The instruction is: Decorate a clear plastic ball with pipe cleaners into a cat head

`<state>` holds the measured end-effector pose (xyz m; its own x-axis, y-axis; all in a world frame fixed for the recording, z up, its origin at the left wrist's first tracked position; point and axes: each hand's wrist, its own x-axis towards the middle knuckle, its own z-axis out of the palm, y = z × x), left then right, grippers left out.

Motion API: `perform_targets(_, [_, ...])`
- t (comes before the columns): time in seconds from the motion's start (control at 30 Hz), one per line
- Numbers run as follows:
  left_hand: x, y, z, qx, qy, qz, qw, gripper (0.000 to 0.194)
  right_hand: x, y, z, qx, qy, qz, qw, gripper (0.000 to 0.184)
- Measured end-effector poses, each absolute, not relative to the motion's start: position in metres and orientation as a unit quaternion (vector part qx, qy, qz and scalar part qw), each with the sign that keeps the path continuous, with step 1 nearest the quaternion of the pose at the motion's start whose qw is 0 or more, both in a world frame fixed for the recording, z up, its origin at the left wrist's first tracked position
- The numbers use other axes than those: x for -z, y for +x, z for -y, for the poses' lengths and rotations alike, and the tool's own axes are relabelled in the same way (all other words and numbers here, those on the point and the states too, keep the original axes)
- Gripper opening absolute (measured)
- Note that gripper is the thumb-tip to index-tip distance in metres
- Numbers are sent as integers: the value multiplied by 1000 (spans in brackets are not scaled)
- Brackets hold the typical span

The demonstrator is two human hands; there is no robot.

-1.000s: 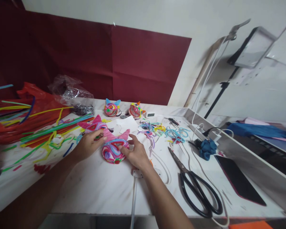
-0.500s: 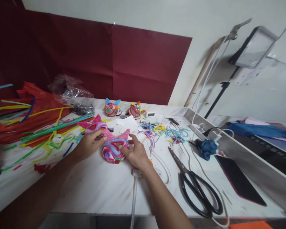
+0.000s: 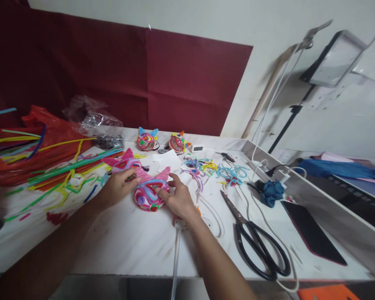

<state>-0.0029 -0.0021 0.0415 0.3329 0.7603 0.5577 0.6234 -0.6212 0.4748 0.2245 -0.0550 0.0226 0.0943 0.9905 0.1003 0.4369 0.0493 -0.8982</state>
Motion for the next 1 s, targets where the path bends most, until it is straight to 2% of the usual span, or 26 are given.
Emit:
perform_targets(0.1, [-41, -3, 1, -393, 812, -423, 86, 15, -24, 225, 55, -323, -604, 592, 424, 78])
perform_targets(0.37, [-43, -3, 2, -387, 812, -424, 107, 18, -22, 228, 54, -379, -575, 573, 444, 81])
perform_targets(0.6, [-45, -3, 2, -386, 808, -429, 122, 19, -30, 236, 52, -407, -546, 565, 465, 57])
perform_targets(1.0, [-49, -3, 2, -372, 809, -435, 133, 22, -44, 246, 42, -429, -545, 590, 413, 47])
